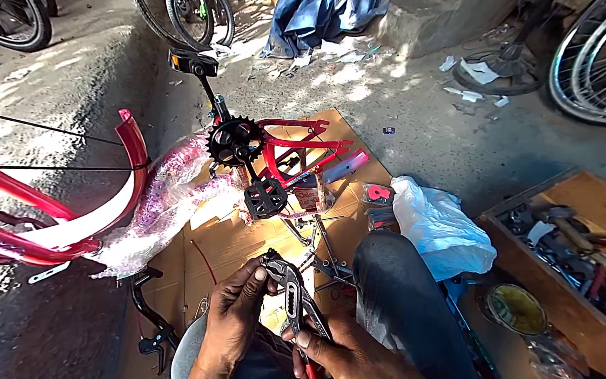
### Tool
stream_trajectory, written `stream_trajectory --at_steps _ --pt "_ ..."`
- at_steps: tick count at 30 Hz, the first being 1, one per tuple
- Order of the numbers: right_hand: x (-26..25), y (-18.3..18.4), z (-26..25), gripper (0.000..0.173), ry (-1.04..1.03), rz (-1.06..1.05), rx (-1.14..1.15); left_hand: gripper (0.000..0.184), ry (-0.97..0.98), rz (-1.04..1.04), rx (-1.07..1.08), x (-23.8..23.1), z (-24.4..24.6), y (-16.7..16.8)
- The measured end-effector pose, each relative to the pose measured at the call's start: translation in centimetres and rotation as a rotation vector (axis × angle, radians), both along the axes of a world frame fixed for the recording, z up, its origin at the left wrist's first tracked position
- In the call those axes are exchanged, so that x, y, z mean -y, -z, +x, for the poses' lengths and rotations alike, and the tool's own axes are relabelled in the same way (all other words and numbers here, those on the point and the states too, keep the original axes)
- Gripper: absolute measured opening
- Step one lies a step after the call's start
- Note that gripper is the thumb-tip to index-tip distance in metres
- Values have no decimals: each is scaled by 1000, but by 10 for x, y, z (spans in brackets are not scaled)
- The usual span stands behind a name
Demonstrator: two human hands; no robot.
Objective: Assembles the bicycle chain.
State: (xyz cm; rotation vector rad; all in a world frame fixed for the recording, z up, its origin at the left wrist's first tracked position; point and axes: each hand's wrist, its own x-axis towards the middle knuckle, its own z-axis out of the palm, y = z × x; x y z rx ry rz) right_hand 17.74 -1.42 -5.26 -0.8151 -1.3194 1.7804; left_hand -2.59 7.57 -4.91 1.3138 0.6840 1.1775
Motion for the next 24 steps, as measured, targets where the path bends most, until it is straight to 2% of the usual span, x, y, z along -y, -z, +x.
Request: stream_trajectory --at_steps 12,24 --pt "9 -6 -19 31 120 -51 -94 27 -72 27 -65 1 0 4" --pt "14 -28 -39 34 147 -373 -418 28 -154 60 -85 0 5 3"
